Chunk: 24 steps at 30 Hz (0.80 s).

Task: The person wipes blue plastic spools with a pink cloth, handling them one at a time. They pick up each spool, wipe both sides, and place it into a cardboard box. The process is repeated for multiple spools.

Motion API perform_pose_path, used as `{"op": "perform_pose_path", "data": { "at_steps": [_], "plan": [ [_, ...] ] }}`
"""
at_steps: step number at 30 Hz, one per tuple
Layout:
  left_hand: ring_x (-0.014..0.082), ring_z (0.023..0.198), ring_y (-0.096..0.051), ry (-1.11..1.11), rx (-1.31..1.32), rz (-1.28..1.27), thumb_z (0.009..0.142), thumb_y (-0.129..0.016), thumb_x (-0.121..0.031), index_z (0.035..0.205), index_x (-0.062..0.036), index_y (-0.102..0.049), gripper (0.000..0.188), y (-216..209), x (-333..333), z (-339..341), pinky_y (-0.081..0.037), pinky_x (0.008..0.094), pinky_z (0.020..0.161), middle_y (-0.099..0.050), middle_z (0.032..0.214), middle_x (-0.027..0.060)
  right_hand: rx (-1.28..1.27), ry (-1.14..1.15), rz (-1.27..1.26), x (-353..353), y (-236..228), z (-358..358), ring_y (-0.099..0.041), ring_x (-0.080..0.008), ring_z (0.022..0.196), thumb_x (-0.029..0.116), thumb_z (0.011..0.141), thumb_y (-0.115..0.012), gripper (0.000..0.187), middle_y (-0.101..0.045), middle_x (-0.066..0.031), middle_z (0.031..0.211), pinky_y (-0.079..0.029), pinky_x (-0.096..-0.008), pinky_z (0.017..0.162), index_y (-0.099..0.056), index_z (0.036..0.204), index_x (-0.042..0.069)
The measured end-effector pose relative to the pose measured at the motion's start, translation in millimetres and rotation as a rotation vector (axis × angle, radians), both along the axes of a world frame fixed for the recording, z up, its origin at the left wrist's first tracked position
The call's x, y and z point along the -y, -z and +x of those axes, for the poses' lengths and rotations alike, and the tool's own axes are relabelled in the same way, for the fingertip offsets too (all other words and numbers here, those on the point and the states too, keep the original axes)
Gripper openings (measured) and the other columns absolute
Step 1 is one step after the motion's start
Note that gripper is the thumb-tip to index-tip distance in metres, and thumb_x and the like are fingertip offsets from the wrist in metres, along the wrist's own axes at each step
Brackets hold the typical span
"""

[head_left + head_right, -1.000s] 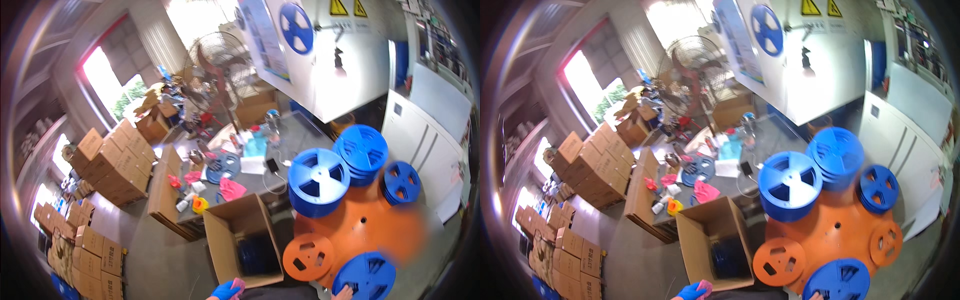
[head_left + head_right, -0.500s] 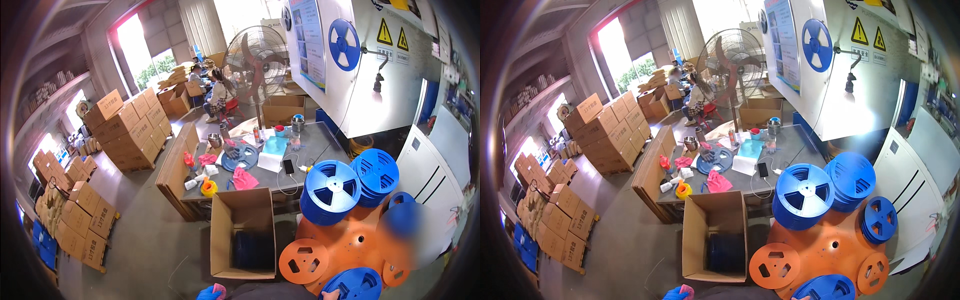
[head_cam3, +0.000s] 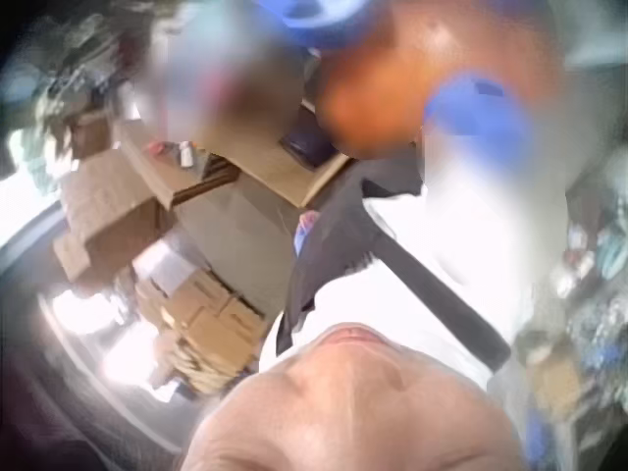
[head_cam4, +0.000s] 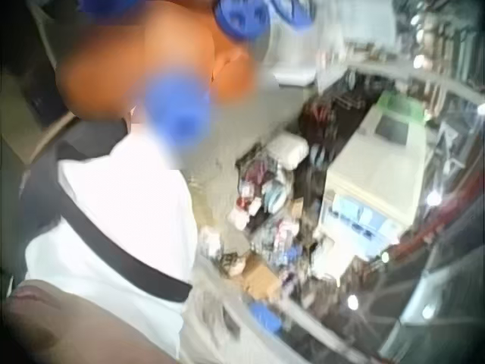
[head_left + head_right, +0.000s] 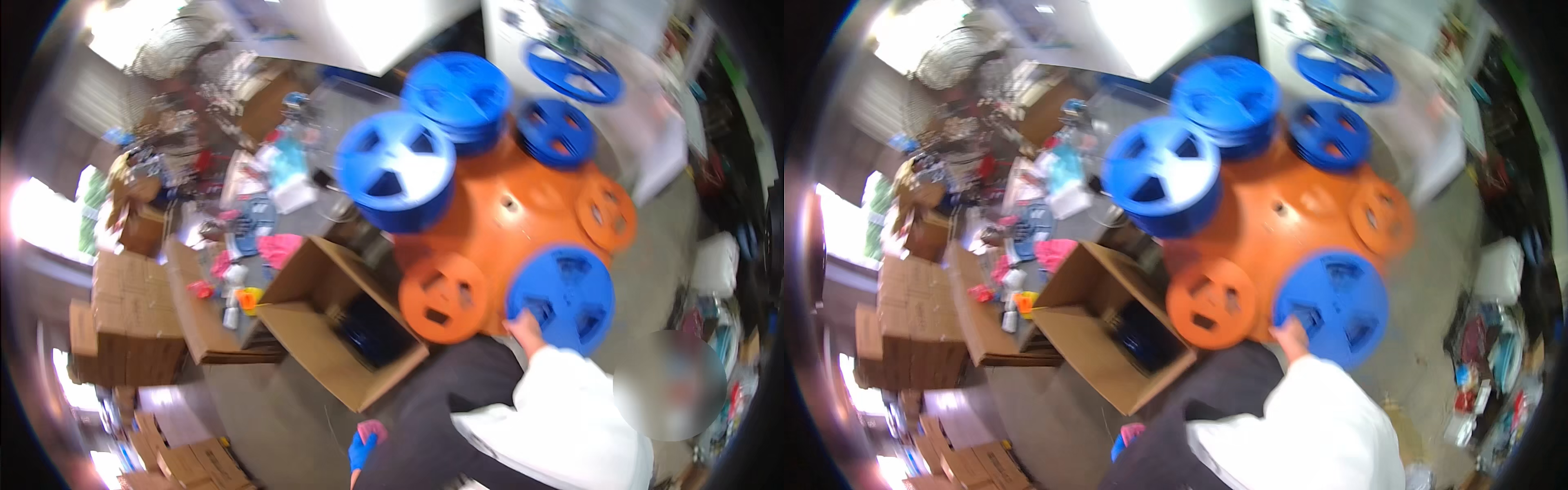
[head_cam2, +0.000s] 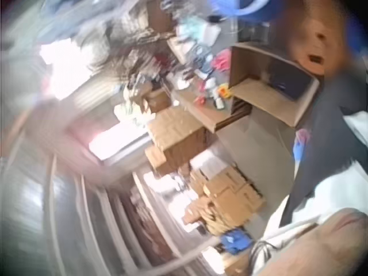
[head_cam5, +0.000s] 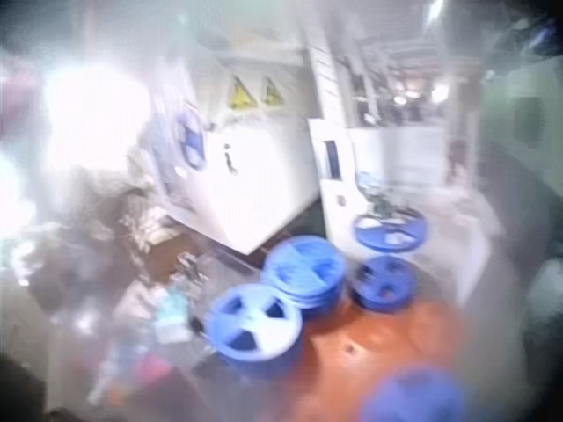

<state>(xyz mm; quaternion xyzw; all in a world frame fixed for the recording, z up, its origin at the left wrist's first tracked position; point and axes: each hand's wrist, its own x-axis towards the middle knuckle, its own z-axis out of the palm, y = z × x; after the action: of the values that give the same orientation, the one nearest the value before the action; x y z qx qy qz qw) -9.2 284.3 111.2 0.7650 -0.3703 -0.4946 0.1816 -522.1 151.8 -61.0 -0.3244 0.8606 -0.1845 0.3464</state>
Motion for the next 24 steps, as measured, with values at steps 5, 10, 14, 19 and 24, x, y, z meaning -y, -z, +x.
{"op": "perform_pose_path", "data": {
  "at_steps": [5, 10, 14, 19, 24],
  "plan": [
    [0.0125, 0.086, -0.058, -0.058, -0.13, 0.041, 0.089, -0.063, -0.035, 0.113, -0.0072, -0.061, 0.037, -57, 38, -59, -0.048, 0.0306, 0.077, -0.065, 0.095, 0.0029, -0.158, -0.087, 0.102, -21, -59, 12, -0.058, -0.0353, 0.105, 0.034, 0.07, -0.074, 0.055, -0.06, -0.0196, 0.112, -0.048, -0.0438, 0.086, -0.059, 0.113, 0.002],
    [0.0122, 0.086, -0.057, -0.01, -0.069, 0.073, 0.09, -0.062, -0.036, 0.112, -0.007, -0.061, 0.037, -41, 36, -40, -0.048, 0.0306, 0.076, -0.064, 0.094, 0.0021, -0.245, -0.234, 0.028, -97, -70, -12, -0.052, -0.0307, 0.11, 0.027, 0.068, -0.078, 0.052, -0.055, -0.0119, 0.111, -0.048, -0.0416, 0.089, -0.06, 0.113, 0.009],
    [0.012, 0.085, -0.056, -0.012, -0.036, 0.089, 0.091, -0.061, -0.037, 0.112, -0.0069, -0.061, 0.036, -35, 33, -27, -0.048, 0.0307, 0.076, -0.063, 0.093, 0.0015, -0.261, -0.422, 0.172, -124, -78, -33, -0.05, -0.0321, 0.112, 0.021, 0.067, -0.077, 0.047, -0.053, -0.0111, 0.114, -0.046, -0.0408, 0.09, -0.061, 0.11, 0.012],
    [0.0116, 0.085, -0.055, -0.005, 0.01, 0.096, 0.091, -0.061, -0.037, 0.111, -0.0065, -0.061, 0.036, -37, 32, -19, -0.048, 0.0306, 0.076, -0.063, 0.093, 0.001, -0.615, -0.595, -0.032, -137, -40, -46, -0.051, -0.0313, 0.114, 0.016, 0.062, -0.079, 0.05, -0.052, -0.0132, 0.122, -0.048, -0.0386, 0.089, -0.06, 0.108, 0.012],
    [0.0108, 0.085, -0.055, 0.019, 0.049, 0.08, 0.091, -0.063, -0.035, 0.11, -0.0056, -0.061, 0.035, -54, 36, -31, -0.048, 0.0299, 0.077, -0.063, 0.092, 0.0014, -0.324, -0.486, 0.286, -123, -24, -52, -0.058, -0.0325, 0.105, 0.023, 0.06, -0.083, 0.065, -0.052, -0.0183, 0.12, -0.047, -0.038, 0.09, -0.054, 0.115, 0.004]
  ]
}}
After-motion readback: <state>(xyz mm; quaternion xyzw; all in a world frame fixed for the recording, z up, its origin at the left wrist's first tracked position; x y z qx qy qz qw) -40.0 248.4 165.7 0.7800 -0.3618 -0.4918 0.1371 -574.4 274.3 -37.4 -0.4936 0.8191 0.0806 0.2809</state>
